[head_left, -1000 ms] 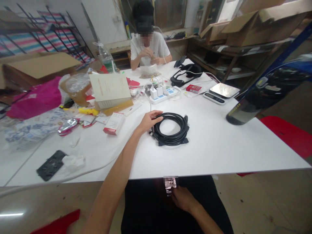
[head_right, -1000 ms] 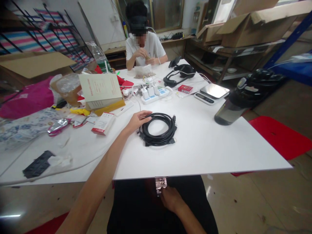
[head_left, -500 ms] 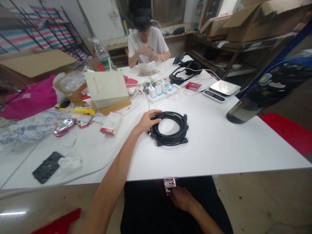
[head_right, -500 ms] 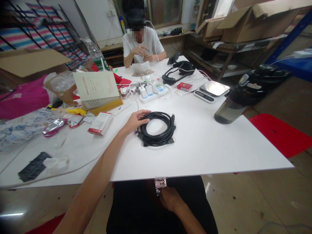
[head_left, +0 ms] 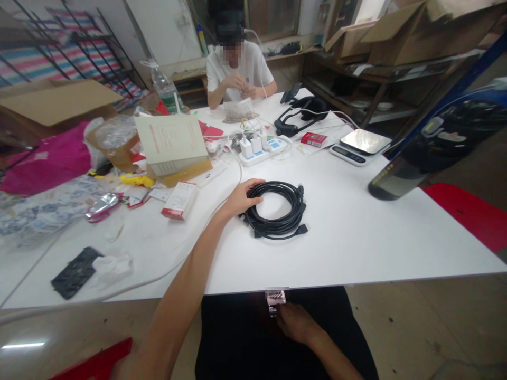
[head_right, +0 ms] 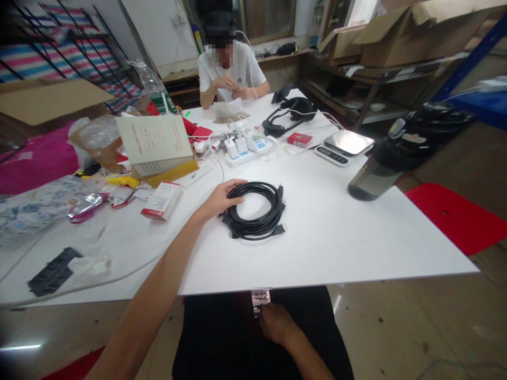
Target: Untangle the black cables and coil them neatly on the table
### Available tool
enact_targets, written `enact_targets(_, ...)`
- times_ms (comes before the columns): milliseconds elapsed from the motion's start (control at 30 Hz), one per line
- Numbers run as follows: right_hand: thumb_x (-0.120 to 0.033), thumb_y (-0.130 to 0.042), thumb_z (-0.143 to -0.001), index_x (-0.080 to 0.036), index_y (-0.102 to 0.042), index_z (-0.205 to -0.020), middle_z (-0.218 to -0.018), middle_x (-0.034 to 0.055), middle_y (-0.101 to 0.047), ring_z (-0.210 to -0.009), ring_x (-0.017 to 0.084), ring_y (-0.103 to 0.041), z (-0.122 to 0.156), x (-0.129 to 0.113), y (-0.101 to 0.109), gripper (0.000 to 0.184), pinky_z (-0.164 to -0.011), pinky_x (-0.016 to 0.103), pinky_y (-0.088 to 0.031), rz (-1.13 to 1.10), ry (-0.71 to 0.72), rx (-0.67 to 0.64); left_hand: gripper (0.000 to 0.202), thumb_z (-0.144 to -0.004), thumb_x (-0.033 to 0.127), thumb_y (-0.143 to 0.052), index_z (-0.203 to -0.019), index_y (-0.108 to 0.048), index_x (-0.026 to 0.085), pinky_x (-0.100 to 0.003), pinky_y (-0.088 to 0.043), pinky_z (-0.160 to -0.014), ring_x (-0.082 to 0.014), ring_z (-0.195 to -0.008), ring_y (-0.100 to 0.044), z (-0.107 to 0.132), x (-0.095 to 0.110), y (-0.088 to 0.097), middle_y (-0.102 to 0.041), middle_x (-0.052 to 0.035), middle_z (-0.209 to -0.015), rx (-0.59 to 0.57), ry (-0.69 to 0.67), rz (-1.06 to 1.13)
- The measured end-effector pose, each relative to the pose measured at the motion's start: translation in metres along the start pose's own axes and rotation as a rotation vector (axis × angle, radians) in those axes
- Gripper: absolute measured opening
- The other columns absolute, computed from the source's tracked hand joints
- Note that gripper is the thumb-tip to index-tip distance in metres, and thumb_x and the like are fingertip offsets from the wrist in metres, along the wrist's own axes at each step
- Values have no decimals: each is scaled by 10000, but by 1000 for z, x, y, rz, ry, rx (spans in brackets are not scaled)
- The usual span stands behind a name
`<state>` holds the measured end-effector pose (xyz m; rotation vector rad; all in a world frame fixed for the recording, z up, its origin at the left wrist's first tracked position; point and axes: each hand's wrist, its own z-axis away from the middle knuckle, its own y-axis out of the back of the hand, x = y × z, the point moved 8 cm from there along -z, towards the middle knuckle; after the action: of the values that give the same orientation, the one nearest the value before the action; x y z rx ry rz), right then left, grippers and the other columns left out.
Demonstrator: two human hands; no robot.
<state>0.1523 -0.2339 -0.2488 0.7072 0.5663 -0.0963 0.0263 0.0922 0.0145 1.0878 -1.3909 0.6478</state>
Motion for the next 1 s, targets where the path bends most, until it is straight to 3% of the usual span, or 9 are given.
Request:
enact_targets(200,-253,-407,-1078,-190,-724,-1298,-1297,147,-759,-1218,267,-747,22,-5,28,390,-998,307,-536,-77,41,72,591,-708,12,-702,-1256,-789,215,-514,-433,-1280,-321,-1331,-684,-3,-4,-22,-779,-81,-1334,176,-4,-35)
enact_targets(267,-290,-392,-1104,-205,-729,-1269,-1237,123,-776,-1156,232,-761,37,-10,49,384,-968,273,-528,-145,79,152,519,-787,74,-736,-1286,-773,212,-501,-434,-1279,-319,-1357,-671,-2,-1,-36,-762,-98,-1376,214,-19,-24)
enact_targets(400,-320,-407,-1129,-204,-731,-1154,-1105,84,-781,-1001,183,-763,88,-31,102,346,-873,246,-528,-206,205,366,399,-962,368,-758,-1322,-741,196,-470,-477,-1225,-312,-1349,-679,-2,3,-53,-735,-139,-1432,214,-12,44)
enact_targets(533,-260,-523,-1097,-214,-682,-1063,-948,31,-737,-817,125,-689,158,-64,176,168,-749,229,-521,-134,446,687,387,-995,484,-731,-1245,-762,191,-426,-519,-1143,-291,-1251,-715,-2,1,-33,-779,-138,-1331,320,-15,63)
enact_targets(600,-233,-621,-1049,-207,-649,-1120,-986,51,-722,-877,134,-674,190,-75,222,81,-802,245,-546,-45,575,928,384,-980,499,-745,-1208,-770,191,-414,-520,-1131,-282,-1225,-718,-3,-3,-15,-793,-128,-1283,395,-27,66)
enact_targets(633,-252,-691,-1014,-199,-638,-1156,-1036,73,-716,-947,156,-672,198,-78,244,161,-859,275,-558,30,613,1017,382,-973,501,-748,-1195,-771,190,-412,-522,-1125,-278,-1214,-721,-3,-6,-6,-796,-126,-1262,428,-29,79)
enact_targets(767,-643,-801,-890,-138,-584,-1405,-1379,205,-633,-1281,310,-602,169,-76,309,753,-1067,469,-524,432,615,1089,379,-956,500,-749,-1162,-764,182,-411,-548,-1083,-262,-1149,-732,-4,-17,19,-801,-125,-1180,518,-32,136)
enact_targets(833,-749,-726,-898,-129,-618,-1332,-1336,197,-653,-1204,298,-618,134,-71,328,765,-1007,441,-515,567,642,998,389,-945,511,-754,-1149,-758,179,-404,-568,-1043,-252,-1119,-736,-4,-20,26,-799,-125,-1154,539,-32,155)
enact_targets(1000,-811,-587,-956,-154,-649,-902,-898,98,-705,-795,196,-576,70,-66,359,662,-818,353,-404,764,613,867,381,-952,509,-746,-1140,-747,178,-372,-594,-970,-232,-1083,-755,-4,-22,29,-805,-118,-1125,528,-16,165)
